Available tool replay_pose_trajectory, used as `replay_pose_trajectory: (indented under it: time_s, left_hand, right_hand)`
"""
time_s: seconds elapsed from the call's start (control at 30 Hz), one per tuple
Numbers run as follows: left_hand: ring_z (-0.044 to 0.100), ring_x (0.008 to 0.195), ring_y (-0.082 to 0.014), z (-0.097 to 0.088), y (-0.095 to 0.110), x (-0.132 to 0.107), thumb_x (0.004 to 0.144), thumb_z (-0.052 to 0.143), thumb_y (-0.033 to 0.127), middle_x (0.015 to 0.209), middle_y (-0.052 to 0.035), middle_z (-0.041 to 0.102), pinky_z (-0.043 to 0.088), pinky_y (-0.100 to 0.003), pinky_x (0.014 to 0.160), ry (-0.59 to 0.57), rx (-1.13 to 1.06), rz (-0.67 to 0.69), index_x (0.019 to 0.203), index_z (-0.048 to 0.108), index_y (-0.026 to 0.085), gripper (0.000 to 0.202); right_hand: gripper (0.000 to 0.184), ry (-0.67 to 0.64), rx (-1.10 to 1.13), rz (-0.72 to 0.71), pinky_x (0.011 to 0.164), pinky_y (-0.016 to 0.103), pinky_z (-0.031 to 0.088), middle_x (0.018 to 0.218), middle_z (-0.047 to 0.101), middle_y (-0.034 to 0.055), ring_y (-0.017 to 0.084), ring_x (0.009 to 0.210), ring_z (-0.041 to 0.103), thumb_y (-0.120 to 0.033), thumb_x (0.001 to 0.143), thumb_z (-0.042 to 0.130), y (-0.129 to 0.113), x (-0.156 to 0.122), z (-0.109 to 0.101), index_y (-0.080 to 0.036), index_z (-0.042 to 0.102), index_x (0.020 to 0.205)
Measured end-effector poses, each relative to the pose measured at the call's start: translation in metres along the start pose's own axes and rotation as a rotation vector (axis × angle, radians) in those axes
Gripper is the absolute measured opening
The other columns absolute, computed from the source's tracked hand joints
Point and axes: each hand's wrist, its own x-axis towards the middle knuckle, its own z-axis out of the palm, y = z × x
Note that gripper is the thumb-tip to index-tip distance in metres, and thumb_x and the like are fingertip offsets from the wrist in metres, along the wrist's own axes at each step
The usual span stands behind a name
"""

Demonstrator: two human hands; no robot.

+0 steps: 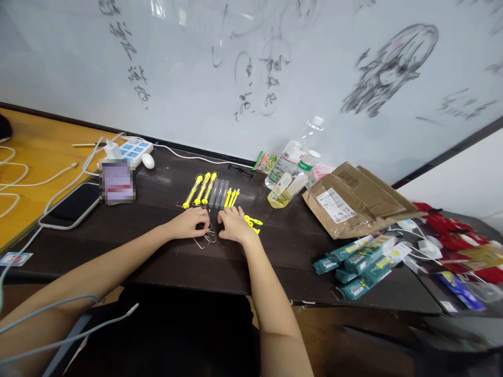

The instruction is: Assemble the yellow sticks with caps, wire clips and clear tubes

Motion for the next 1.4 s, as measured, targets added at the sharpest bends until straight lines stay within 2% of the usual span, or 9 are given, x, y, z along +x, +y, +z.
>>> replay_pose_trajectory:
  time_s: [0.13,0.23,0.3,0.37,0.5,0.67,0.83,1.17,1.4]
  left_hand:
    - [0.054,0.081,-0.0168,-0.006,0.000,0.002,0.087,0.048,0.029,0.081,-0.0014,0.061,0.037,-0.030,0.076,0.100,0.065,-0.072,0.078,0.060,0.019,0.018]
    - [0.054,0.087,-0.0196,-0.012,-0.005,0.001,0.089,0.046,0.029,0.088,-0.0034,0.062,0.037,-0.032,0.077,0.303,0.174,-0.309,0.086,0.060,0.020,0.017]
    - [0.054,0.093,-0.0224,-0.015,-0.012,0.000,0.088,0.047,0.028,0.096,-0.0056,0.062,0.037,-0.035,0.079,0.390,0.255,-0.464,0.094,0.059,0.020,0.016]
    - [0.053,0.097,-0.0244,-0.015,-0.019,-0.001,0.086,0.048,0.026,0.101,-0.0073,0.061,0.037,-0.036,0.080,0.402,0.307,-0.564,0.102,0.058,0.020,0.019]
    - [0.054,0.098,-0.0260,-0.012,-0.026,-0.003,0.084,0.049,0.027,0.103,-0.0083,0.062,0.036,-0.039,0.082,0.325,0.328,-0.669,0.108,0.055,0.020,0.026]
    - [0.055,0.099,-0.0282,-0.010,-0.028,-0.003,0.083,0.048,0.027,0.104,-0.0098,0.064,0.036,-0.040,0.085,0.282,0.310,-0.731,0.115,0.051,0.019,0.033]
    - [0.057,0.099,-0.0304,-0.012,-0.031,-0.003,0.086,0.040,0.024,0.107,-0.0133,0.064,0.037,-0.043,0.085,0.309,0.241,-0.762,0.119,0.048,0.018,0.035]
    - [0.061,0.094,-0.0310,-0.012,-0.033,-0.002,0.079,0.050,0.033,0.090,-0.0121,0.068,0.036,-0.043,0.086,0.263,0.231,-0.790,0.119,0.049,0.015,0.044]
    - [0.063,0.091,-0.0297,-0.010,-0.033,-0.003,0.084,0.048,0.033,0.091,-0.0119,0.069,0.037,-0.040,0.084,0.269,0.322,-0.731,0.113,0.053,0.017,0.034]
  right_hand:
    - [0.017,0.016,-0.007,0.022,0.108,0.055,0.019,0.094,0.053,0.0033,0.024,0.102,0.044,-0.017,0.067,0.061,0.003,-0.001,-0.002,-0.021,0.054,0.082]
    - [0.013,0.075,0.005,0.022,0.109,0.056,0.017,0.093,0.055,0.0036,0.024,0.104,0.044,-0.018,0.070,0.058,0.000,0.002,-0.004,-0.021,0.054,0.082]
    - [0.010,0.130,0.013,0.019,0.109,0.054,0.017,0.093,0.056,0.0040,0.024,0.105,0.044,-0.018,0.074,0.055,-0.003,0.004,-0.004,-0.021,0.055,0.083]
    - [0.008,0.172,0.023,0.007,0.109,0.052,0.018,0.092,0.057,0.0040,0.024,0.105,0.045,-0.018,0.077,0.052,-0.007,0.006,-0.004,-0.021,0.056,0.083]
    - [0.007,0.181,0.058,-0.044,0.106,0.048,0.024,0.089,0.059,0.0036,0.022,0.100,0.047,-0.019,0.081,0.050,-0.013,0.009,0.001,-0.021,0.057,0.081]
    - [0.009,0.234,0.059,-0.055,0.108,0.050,0.017,0.093,0.060,0.0032,0.022,0.104,0.047,-0.022,0.084,0.050,-0.016,0.010,0.004,-0.022,0.059,0.085]
    - [0.011,0.267,0.059,-0.046,0.110,0.050,0.015,0.098,0.061,0.0035,0.022,0.108,0.045,-0.023,0.085,0.050,-0.016,0.011,0.005,-0.023,0.059,0.091]
    - [0.012,0.236,0.077,-0.061,0.108,0.053,0.017,0.099,0.060,0.0046,0.023,0.108,0.045,-0.024,0.086,0.050,-0.015,0.012,0.009,-0.023,0.060,0.092]
    - [0.010,0.236,0.081,-0.061,0.109,0.053,0.016,0.099,0.060,0.0040,0.023,0.108,0.045,-0.024,0.086,0.051,-0.016,0.012,0.009,-0.023,0.060,0.091]
